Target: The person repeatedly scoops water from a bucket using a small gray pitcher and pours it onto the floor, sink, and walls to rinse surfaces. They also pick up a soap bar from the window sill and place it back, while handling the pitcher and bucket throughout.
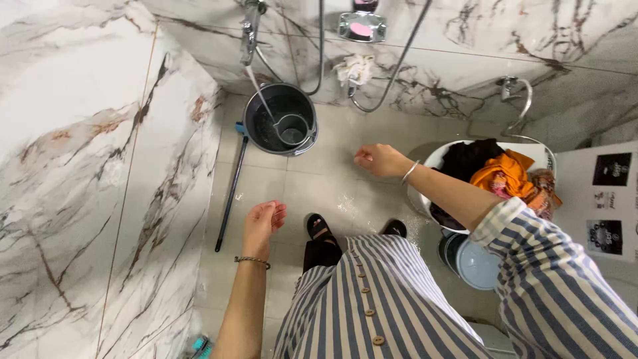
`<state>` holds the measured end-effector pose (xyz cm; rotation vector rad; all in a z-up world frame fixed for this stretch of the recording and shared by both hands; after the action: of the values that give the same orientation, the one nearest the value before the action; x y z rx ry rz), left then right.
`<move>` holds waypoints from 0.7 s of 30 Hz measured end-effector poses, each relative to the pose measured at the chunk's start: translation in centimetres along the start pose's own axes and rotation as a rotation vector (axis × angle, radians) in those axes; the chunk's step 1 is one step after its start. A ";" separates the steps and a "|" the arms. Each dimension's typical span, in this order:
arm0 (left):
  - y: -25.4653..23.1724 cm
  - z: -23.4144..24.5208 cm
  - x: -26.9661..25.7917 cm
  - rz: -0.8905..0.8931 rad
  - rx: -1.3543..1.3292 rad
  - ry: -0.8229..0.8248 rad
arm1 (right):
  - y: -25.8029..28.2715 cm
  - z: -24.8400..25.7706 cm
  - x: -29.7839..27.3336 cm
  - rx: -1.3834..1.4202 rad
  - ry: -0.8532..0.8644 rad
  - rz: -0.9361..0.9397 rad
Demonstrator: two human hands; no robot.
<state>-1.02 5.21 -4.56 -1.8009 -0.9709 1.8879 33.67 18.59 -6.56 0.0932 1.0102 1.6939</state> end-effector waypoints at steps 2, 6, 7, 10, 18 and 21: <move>-0.2 2.8 1.4 0.002 -0.065 -0.016 | 1.1 -2.9 3.5 -0.009 -0.005 0.029; -0.7 5.3 3.5 0.016 -0.172 -0.011 | 0.9 -8.1 10.0 -0.110 0.040 0.050; 0.1 5.6 4.3 0.025 -0.189 -0.018 | 0.3 -9.3 11.7 -0.120 0.056 0.051; 1.7 6.5 6.8 0.037 -0.201 -0.089 | -2.3 -12.1 17.5 -0.221 0.111 -0.063; 7.7 8.2 13.9 0.352 -0.209 -0.340 | -14.7 -22.4 37.6 -0.268 0.093 -0.300; 8.6 8.8 16.5 0.391 -0.279 -0.384 | -19.3 -25.7 44.2 -0.223 -0.126 -0.308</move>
<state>-9.92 8.26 -22.91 -1.9335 -1.1157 2.5171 17.52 40.89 -53.70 -0.0961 0.6977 1.4858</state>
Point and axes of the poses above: each hand's wrist, its own x-axis towards the middle knuckle, its own z-axis out of the back of the hand, y = z × x, the point moved 7 cm from there along x, towards the middle knuckle, and after that the axes turned 6 degrees about z, right-handed, at the moved point
